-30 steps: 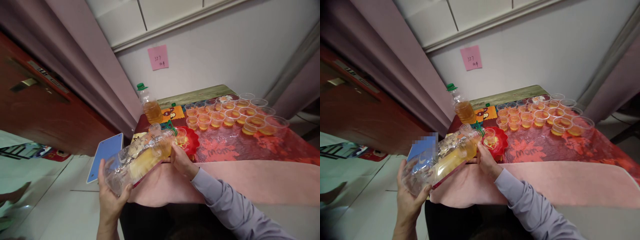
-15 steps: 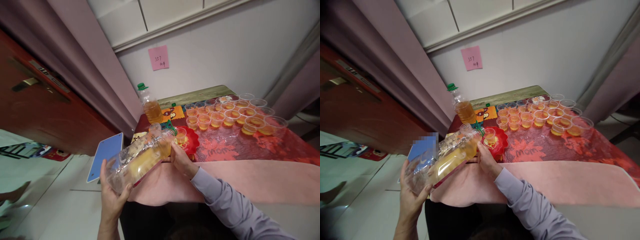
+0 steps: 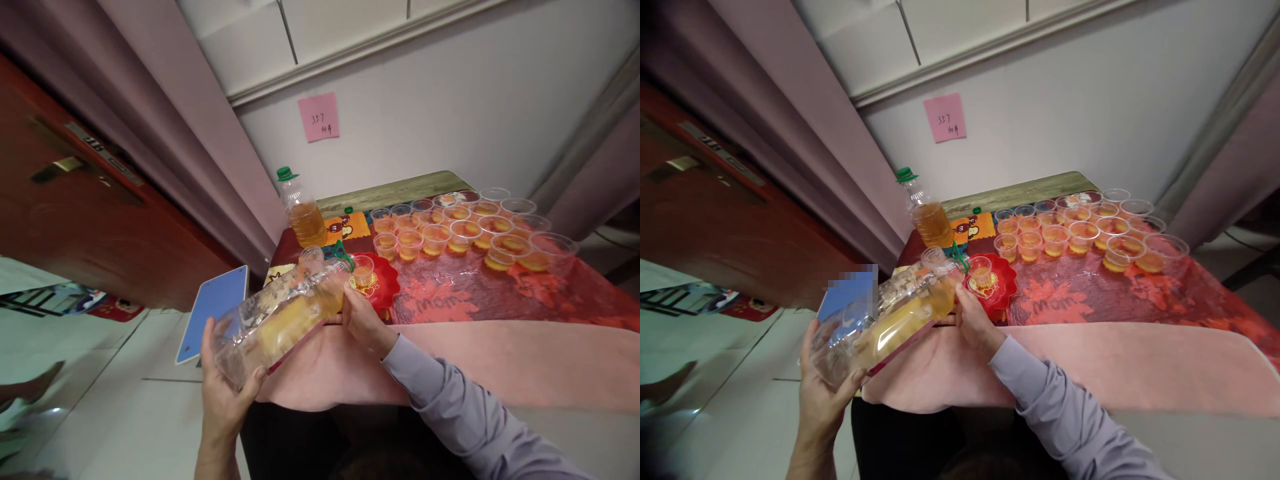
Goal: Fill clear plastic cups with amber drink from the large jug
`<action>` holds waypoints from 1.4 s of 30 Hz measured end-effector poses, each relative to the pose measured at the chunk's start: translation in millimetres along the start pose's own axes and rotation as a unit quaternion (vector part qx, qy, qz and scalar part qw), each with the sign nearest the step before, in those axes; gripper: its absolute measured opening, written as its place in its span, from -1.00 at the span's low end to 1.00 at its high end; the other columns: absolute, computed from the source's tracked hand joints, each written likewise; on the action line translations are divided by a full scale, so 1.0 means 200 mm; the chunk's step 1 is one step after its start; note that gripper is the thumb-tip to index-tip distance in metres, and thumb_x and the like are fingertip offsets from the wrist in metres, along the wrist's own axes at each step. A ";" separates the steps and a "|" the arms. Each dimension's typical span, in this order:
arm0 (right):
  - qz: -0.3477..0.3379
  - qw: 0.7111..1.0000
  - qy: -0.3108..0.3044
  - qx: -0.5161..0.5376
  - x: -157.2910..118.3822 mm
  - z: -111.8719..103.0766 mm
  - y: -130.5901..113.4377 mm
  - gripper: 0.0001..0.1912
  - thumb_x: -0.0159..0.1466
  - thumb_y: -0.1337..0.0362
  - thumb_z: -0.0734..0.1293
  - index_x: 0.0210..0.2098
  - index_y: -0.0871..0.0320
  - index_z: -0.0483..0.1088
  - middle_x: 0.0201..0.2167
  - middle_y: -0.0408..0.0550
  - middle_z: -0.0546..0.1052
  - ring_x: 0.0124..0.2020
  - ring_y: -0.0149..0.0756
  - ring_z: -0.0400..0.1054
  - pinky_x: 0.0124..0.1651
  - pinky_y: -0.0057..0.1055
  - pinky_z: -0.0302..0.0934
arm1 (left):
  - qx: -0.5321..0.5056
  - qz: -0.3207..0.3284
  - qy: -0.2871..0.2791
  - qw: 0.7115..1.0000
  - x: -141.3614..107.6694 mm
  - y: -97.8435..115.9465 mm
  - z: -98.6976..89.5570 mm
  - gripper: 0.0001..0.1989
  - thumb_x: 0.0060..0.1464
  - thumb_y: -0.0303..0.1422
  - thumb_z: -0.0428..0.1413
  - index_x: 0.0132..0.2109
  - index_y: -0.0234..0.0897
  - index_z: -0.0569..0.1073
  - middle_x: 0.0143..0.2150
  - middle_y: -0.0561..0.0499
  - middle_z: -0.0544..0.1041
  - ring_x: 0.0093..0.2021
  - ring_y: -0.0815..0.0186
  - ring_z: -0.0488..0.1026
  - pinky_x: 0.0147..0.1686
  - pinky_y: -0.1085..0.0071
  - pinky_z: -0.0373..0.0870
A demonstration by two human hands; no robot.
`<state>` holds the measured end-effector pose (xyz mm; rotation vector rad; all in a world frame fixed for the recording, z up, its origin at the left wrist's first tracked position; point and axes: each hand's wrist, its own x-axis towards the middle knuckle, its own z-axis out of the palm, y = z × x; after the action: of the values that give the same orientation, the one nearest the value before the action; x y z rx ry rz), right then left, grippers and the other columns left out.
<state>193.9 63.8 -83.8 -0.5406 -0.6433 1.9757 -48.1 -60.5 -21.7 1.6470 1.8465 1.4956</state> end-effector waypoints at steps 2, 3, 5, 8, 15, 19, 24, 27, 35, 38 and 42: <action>-0.002 1.000 -0.002 0.002 0.00 0.00 0.00 -0.51 0.55 -0.05 0.14 0.26 0.03 0.46 0.17 0.02 0.65 0.07 -0.12 0.61 -0.07 -0.18 0.59 | 0.006 0.004 0.003 1.000 0.00 0.01 0.00 0.31 -0.21 0.00 0.50 0.59 -0.05 0.05 0.47 -0.28 0.28 0.42 -0.29 0.32 0.36 -0.25 0.32; -0.003 1.000 -0.004 0.003 0.00 0.00 0.00 -0.51 0.54 -0.06 0.15 0.25 0.03 0.46 0.17 0.02 0.65 0.08 -0.11 0.61 -0.07 -0.16 0.59 | 0.007 0.004 0.003 1.000 0.00 0.01 0.00 0.31 -0.21 0.00 0.50 0.59 -0.05 0.04 0.47 -0.28 0.28 0.42 -0.29 0.33 0.36 -0.24 0.32; -0.003 1.000 -0.006 0.002 0.00 0.00 0.00 -0.50 0.52 -0.09 0.18 0.24 0.02 0.47 0.17 0.03 0.65 0.10 -0.08 0.60 -0.05 -0.13 0.59 | 0.008 0.001 0.000 1.000 0.00 0.00 -0.01 0.30 -0.19 0.00 0.50 0.59 -0.05 0.03 0.48 -0.28 0.27 0.43 -0.28 0.31 0.37 -0.24 0.30; -0.005 1.000 -0.007 0.001 0.00 0.00 0.00 -0.51 0.52 -0.10 0.19 0.23 0.01 0.47 0.18 0.04 0.64 0.12 -0.06 0.59 -0.02 -0.09 0.58 | 0.007 -0.003 -0.006 1.000 0.01 0.00 -0.01 0.30 -0.17 -0.02 0.49 0.60 -0.04 0.01 0.49 -0.28 0.26 0.45 -0.27 0.27 0.40 -0.26 0.25; -0.003 1.000 -0.008 0.002 0.00 -0.01 0.00 -0.50 0.53 -0.11 0.17 0.23 0.00 0.47 0.20 0.04 0.62 0.17 -0.03 0.57 0.02 -0.04 0.57 | -0.014 -0.017 -0.006 1.000 0.01 0.02 0.00 0.30 -0.18 -0.01 0.50 0.60 -0.03 0.02 0.51 -0.30 0.23 0.39 -0.29 0.37 0.32 -0.24 0.37; 0.000 1.000 -0.006 0.004 0.00 0.00 -0.01 -0.51 0.54 -0.10 0.17 0.24 0.01 0.46 0.21 0.05 0.62 0.16 -0.06 0.57 0.03 -0.08 0.57 | -0.012 -0.018 -0.007 1.000 0.01 0.02 0.00 0.32 -0.19 -0.01 0.50 0.60 -0.05 0.02 0.50 -0.31 0.24 0.41 -0.29 0.34 0.34 -0.24 0.35; -0.007 1.000 -0.007 0.002 0.00 0.00 -0.01 -0.51 0.55 -0.08 0.14 0.24 0.01 0.46 0.18 0.04 0.64 0.13 -0.06 0.59 -0.02 -0.10 0.59 | -0.005 -0.014 -0.010 1.000 0.02 0.02 0.00 0.30 -0.18 -0.01 0.50 0.60 -0.03 0.02 0.51 -0.28 0.24 0.42 -0.29 0.32 0.34 -0.25 0.33; -0.011 1.000 -0.006 0.003 0.00 0.00 0.00 -0.52 0.55 -0.06 0.14 0.23 0.02 0.47 0.19 0.03 0.64 0.14 -0.06 0.58 -0.04 -0.12 0.60 | 0.001 -0.007 -0.007 1.000 0.02 0.02 0.00 0.30 -0.18 -0.02 0.50 0.60 -0.03 0.02 0.50 -0.27 0.26 0.45 -0.28 0.29 0.38 -0.23 0.29; -0.023 1.000 0.000 -0.002 0.02 -0.03 0.02 -0.51 0.53 -0.09 0.19 0.24 0.03 0.46 0.20 0.07 0.63 0.16 -0.04 0.59 0.05 -0.04 0.58 | -0.050 -0.048 -0.033 0.997 -0.01 -0.05 0.00 0.31 -0.14 -0.04 0.50 0.61 0.04 -0.05 0.56 -0.28 0.15 0.41 -0.27 0.36 0.34 -0.25 0.35; -0.040 0.999 0.011 -0.025 0.03 -0.02 0.00 -0.48 0.51 -0.12 0.21 0.29 0.01 0.44 0.25 0.06 0.59 0.17 -0.01 0.58 0.07 0.03 0.58 | -0.096 -0.068 -0.028 0.993 -0.03 -0.12 0.05 0.38 -0.18 0.02 0.51 0.62 0.00 -0.09 0.54 -0.33 0.20 0.41 -0.28 0.36 0.33 -0.23 0.37; -0.071 0.993 0.038 -0.085 0.00 0.01 -0.08 -0.49 0.49 -0.12 0.26 0.30 -0.06 0.46 0.31 -0.01 0.54 0.22 0.02 0.52 -0.05 -0.07 0.63 | -0.196 -0.092 0.028 0.976 -0.08 -0.20 0.18 0.19 -0.05 0.17 0.39 0.59 0.03 0.04 0.46 -0.27 0.36 0.40 -0.19 0.40 0.32 -0.15 0.40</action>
<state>202.6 69.6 -71.3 -0.6529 -0.7842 1.7696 -39.5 -48.4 -75.3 1.2302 1.5514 1.7037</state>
